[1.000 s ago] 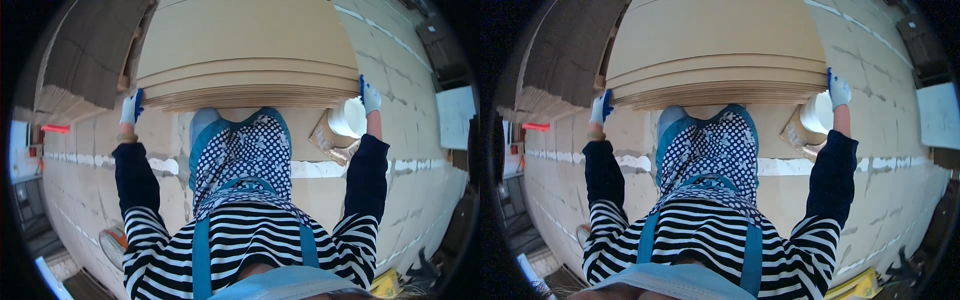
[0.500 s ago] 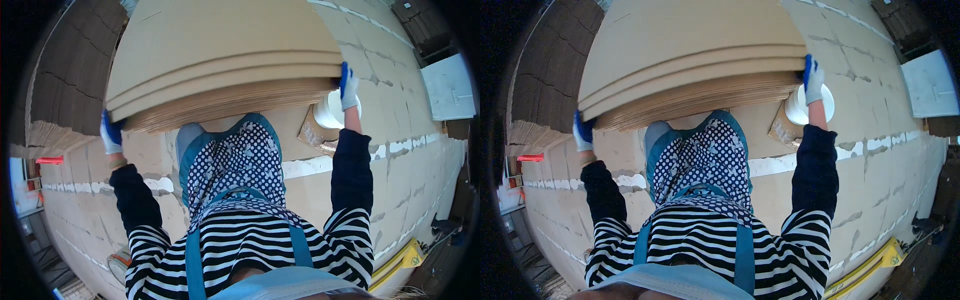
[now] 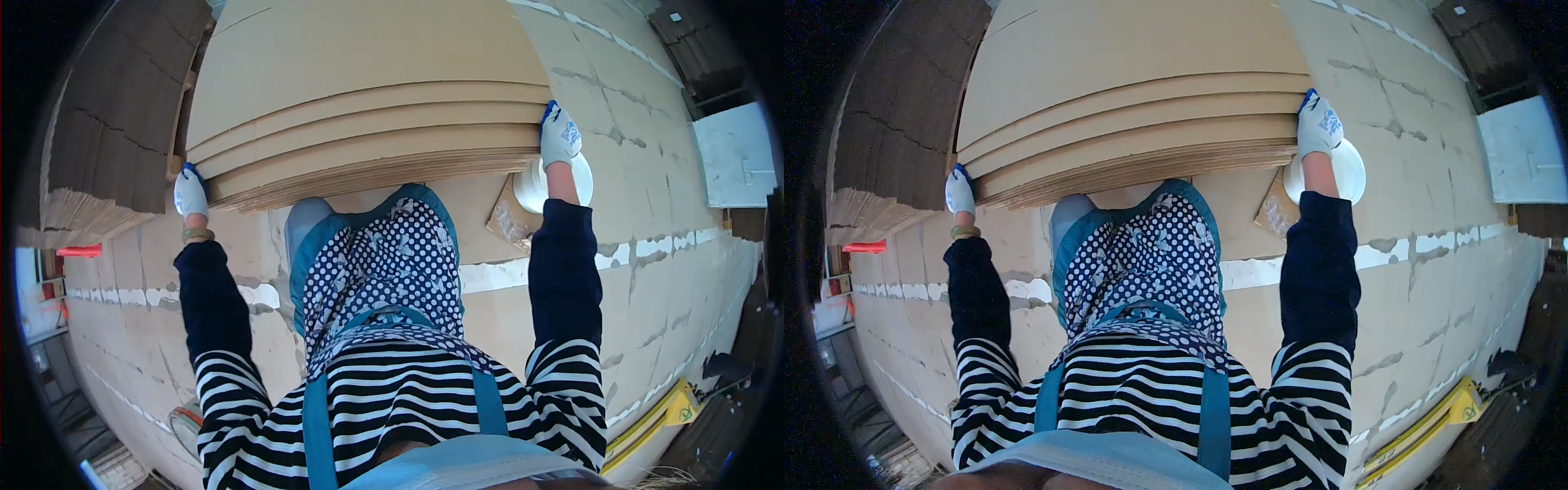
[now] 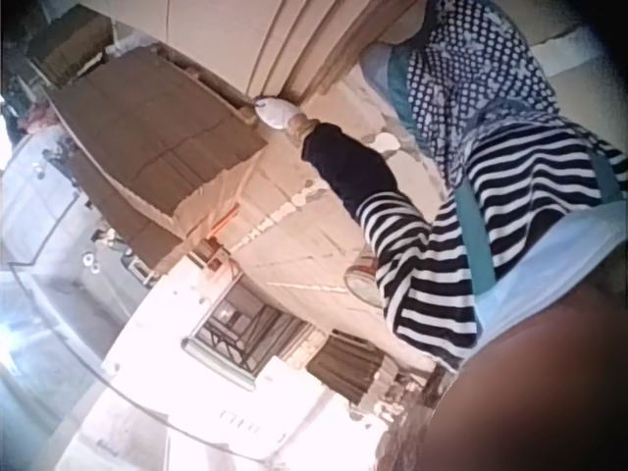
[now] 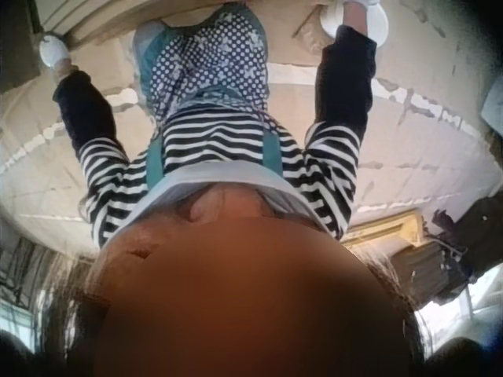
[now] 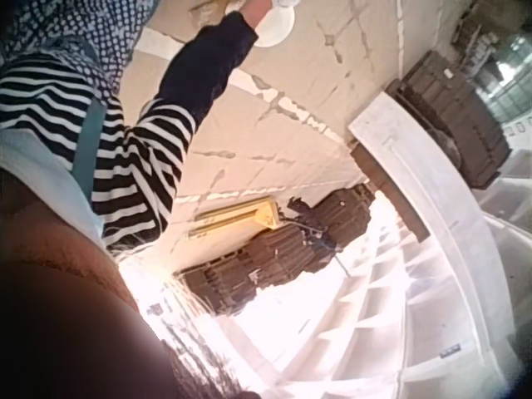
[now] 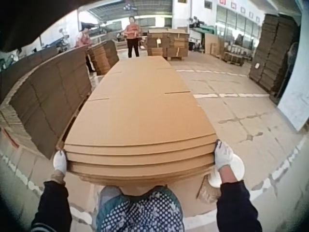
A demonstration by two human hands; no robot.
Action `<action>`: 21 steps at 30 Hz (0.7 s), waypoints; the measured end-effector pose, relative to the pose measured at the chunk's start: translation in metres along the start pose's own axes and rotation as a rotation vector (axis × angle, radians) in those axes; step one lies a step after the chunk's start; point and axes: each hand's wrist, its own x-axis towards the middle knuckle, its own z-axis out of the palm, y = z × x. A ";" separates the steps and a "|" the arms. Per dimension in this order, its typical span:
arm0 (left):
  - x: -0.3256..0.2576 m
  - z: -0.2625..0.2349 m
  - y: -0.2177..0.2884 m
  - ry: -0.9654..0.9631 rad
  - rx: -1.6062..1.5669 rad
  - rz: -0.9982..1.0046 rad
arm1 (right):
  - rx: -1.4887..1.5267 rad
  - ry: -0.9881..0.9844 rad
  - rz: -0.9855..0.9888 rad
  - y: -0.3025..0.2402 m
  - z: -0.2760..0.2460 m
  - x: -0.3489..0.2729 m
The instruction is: Apply glue or coating to the surface of a stack of corrugated cardboard strips using a brush.
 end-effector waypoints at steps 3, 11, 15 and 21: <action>0.018 -0.016 -0.023 -0.206 -0.166 0.103 | 0.108 0.005 -0.106 0.047 -0.002 0.021; -0.029 -0.072 0.032 -0.655 -0.307 -0.206 | -0.294 -0.093 -0.341 0.030 -0.037 -0.015; -0.010 -0.086 0.026 -0.662 0.034 -0.045 | 0.091 -0.412 0.000 0.014 -0.090 -0.005; -0.009 -0.030 -0.013 -0.209 -1.117 -0.058 | 1.180 -0.292 0.243 0.032 -0.040 -0.001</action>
